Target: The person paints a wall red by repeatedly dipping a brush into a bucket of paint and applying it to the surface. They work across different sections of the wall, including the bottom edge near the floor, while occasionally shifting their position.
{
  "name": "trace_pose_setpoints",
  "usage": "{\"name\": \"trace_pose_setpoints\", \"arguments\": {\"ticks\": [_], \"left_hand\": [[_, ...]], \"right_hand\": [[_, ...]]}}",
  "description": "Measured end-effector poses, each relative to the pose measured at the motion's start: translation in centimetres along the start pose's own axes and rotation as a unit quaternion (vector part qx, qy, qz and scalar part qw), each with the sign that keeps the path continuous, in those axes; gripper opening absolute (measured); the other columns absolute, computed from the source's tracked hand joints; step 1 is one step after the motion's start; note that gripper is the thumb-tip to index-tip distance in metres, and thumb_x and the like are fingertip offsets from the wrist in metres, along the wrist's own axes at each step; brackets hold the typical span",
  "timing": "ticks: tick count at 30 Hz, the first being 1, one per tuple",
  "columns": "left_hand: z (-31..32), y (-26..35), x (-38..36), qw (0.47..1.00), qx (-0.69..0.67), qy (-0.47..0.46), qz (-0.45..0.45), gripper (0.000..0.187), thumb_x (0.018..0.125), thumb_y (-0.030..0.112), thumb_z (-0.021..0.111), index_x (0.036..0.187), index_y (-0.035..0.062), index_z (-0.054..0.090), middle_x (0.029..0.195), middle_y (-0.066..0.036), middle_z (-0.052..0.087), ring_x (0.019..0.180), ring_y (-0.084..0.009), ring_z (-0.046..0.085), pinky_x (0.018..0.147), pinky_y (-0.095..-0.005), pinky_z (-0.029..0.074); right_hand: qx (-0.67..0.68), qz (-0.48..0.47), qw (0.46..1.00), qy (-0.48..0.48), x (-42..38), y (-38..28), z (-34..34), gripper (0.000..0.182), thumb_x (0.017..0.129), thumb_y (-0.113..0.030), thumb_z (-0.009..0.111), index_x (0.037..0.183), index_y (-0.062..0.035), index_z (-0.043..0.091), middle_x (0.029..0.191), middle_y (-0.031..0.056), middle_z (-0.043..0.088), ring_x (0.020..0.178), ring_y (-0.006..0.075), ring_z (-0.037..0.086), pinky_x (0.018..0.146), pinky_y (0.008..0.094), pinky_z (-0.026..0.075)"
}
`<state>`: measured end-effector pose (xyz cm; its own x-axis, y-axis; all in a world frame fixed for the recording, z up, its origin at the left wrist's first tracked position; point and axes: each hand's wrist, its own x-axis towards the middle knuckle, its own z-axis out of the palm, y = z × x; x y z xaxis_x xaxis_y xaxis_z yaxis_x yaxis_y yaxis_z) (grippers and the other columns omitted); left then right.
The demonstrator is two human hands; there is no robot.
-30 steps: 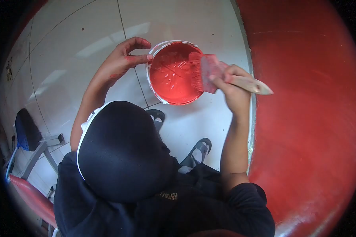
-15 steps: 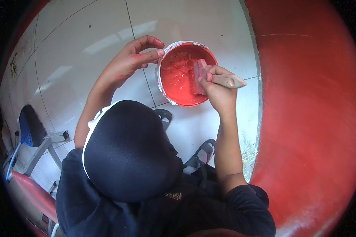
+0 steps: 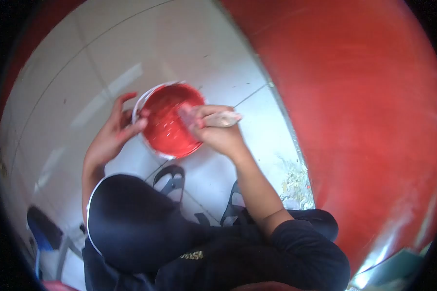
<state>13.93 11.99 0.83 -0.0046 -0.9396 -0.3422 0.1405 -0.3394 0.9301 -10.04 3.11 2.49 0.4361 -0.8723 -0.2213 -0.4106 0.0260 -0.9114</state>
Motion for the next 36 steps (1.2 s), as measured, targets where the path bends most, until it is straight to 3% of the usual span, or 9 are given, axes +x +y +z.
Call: {"name": "trace_pose_setpoints", "arguments": {"ticks": [4,7,11,19,22,23,29,34,36], "left_hand": [[0.2,1.1,0.2,0.999,0.001,0.010,-0.032,0.086,0.092,0.034,0.067,0.149,0.0062,0.010,0.112,-0.011,0.064,0.115,-0.0226,0.056,0.100,-0.0403,0.043],[1.0,1.7,0.3,0.992,-0.123,0.008,-0.018,0.084,0.092,0.031,0.067,0.148,0.0056,0.010,0.113,-0.012,0.064,0.116,-0.0231,0.055,0.101,-0.0440,0.042],[1.9,3.4,0.7,0.984,-0.173,-0.009,-0.029,0.080,0.092,0.028,0.067,0.146,0.0065,0.012,0.104,-0.010,0.064,0.101,-0.0213,0.062,0.087,-0.0376,0.051],[3.4,6.5,1.8,0.997,-0.074,-0.011,-0.003,0.080,0.088,0.026,0.073,0.139,0.0067,0.014,0.096,-0.011,0.064,0.089,-0.0183,0.062,0.080,-0.0338,0.052],[2.8,6.3,2.4,0.999,-0.034,-0.015,0.015,0.071,0.089,0.030,0.071,0.133,0.0110,0.017,0.097,-0.016,0.061,0.080,-0.0250,0.066,0.049,-0.0393,0.059],[3.1,6.5,2.2,0.999,-0.027,-0.017,0.031,0.071,0.089,0.030,0.071,0.133,0.0110,0.017,0.097,-0.016,0.061,0.080,-0.0250,0.066,0.049,-0.0393,0.059],[2.9,8.0,5.4,0.994,-0.062,0.054,0.071,0.055,0.093,0.038,0.065,0.120,0.0138,0.025,0.093,-0.015,0.062,0.081,-0.0231,0.065,0.065,-0.0362,0.056],[-0.1,10.1,11.0,0.993,-0.039,0.099,0.042,0.057,0.094,0.052,0.057,0.121,0.0123,0.026,0.088,-0.015,0.063,0.078,-0.0216,0.064,0.069,-0.0354,0.053],[-0.3,11.2,12.9,0.990,-0.047,0.125,0.039,0.072,0.092,0.058,0.056,0.131,0.0075,0.023,0.083,-0.014,0.061,0.077,-0.0225,0.064,0.073,-0.0377,0.053]], "right_hand": [[0.010,0.069,0.998,-0.002,0.2,-0.3,-1.9,0.028,0.069,0.005,0.069,0.063,-0.0073,0.044,0.064,-0.0008,0.055,0.066,0.0071,0.054,0.061,0.0263,0.048],[0.112,0.099,0.989,0.015,0.5,0.9,-3.1,0.031,0.070,0.006,0.069,0.065,-0.0091,0.043,0.065,-0.0020,0.051,0.065,0.0077,0.055,0.057,0.0263,0.047],[0.235,0.097,0.967,0.023,0.4,2.8,-4.2,0.034,0.071,0.008,0.069,0.069,-0.0110,0.040,0.069,-0.0015,0.052,0.065,0.0102,0.059,0.054,0.0256,0.048],[0.402,0.136,0.904,0.054,-0.9,4.8,-4.6,0.038,0.076,0.007,0.068,0.077,-0.0165,0.038,0.080,0.0007,0.055,0.072,0.0130,0.063,0.057,0.0285,0.051],[0.509,0.131,0.848,0.068,-1.7,5.3,-4.1,0.038,0.079,0.006,0.068,0.078,-0.0179,0.038,0.087,0.0014,0.057,0.080,0.0156,0.064,0.066,0.0326,0.053],[0.510,0.114,0.850,0.066,-2.1,5.5,-3.7,0.038,0.079,0.006,0.068,0.078,-0.0179,0.038,0.087,0.0014,0.057,0.080,0.0156,0.064,0.066,0.0326,0.053],[0.719,0.059,0.684,0.111,-0.9,4.4,-3.3,0.029,0.084,0.004,0.066,0.074,-0.0166,0.047,0.102,0.0016,0.063,0.093,0.0186,0.065,0.085,0.0384,0.054],[0.720,-0.039,0.671,0.172,2.3,5.0,-7.3,0.019,0.084,-0.002,0.070,0.078,-0.0139,0.057,0.093,0.0012,0.067,0.093,0.0146,0.065,0.084,0.0283,0.055],[0.712,-0.093,0.671,0.187,3.2,3.5,-10.2,0.014,0.084,-0.002,0.069,0.090,-0.0140,0.064,0.106,0.0013,0.068,0.101,0.0133,0.065,0.084,0.0266,0.056]]}}
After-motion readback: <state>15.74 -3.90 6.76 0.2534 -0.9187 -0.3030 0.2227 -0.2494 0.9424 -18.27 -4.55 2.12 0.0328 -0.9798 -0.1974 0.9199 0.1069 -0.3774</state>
